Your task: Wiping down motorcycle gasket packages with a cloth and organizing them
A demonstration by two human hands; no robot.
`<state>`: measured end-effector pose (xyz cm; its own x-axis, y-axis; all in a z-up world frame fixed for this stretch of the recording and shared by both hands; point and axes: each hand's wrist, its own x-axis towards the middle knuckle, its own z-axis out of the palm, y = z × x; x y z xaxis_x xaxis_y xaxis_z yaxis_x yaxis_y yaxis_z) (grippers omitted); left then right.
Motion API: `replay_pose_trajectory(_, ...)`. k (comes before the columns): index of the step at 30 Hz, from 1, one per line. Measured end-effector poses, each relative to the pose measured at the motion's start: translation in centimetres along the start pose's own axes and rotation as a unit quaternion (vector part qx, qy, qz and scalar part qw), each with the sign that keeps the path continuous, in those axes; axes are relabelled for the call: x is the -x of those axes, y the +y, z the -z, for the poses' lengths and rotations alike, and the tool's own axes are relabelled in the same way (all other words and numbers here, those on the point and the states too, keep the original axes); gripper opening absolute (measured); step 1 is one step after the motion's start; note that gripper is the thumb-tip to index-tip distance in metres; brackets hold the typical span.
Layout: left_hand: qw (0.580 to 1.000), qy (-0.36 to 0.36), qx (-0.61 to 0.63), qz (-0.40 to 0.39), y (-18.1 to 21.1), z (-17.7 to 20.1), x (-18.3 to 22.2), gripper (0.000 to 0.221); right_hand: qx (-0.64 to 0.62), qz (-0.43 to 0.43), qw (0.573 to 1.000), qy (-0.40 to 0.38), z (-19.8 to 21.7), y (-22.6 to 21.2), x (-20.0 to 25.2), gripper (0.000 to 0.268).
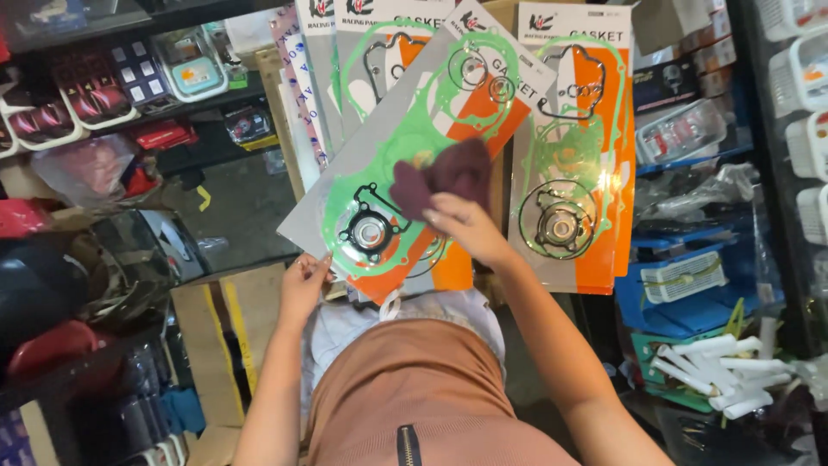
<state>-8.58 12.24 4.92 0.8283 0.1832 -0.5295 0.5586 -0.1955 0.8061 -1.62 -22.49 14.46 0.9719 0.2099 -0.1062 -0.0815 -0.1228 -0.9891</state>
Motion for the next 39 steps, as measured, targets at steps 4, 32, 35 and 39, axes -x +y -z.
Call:
replay_pose_trajectory(4,1.000,-0.002,0.012,-0.006,0.2,-0.3,0.3,0.026,0.022,0.049,0.998,-0.013,-1.8,-5.4,-0.3,0.044)
replay_pose_trajectory(32,0.890,-0.135,-0.428,-0.084,10.6,-0.7,7.8,0.030,0.455,-0.164,0.867,-0.124,-1.1,-9.8,5.0,0.063)
replay_pose_trajectory(35,0.895,-0.092,-0.427,-0.091,13.3,2.1,8.6,0.025,0.433,-0.165,0.882,-0.085,-1.4,-11.6,6.0,0.069)
replay_pose_trajectory(39,0.901,0.071,-0.385,-0.188,20.6,3.3,9.7,0.045,0.411,-0.108,0.905,-0.012,-3.4,-14.2,4.4,0.080)
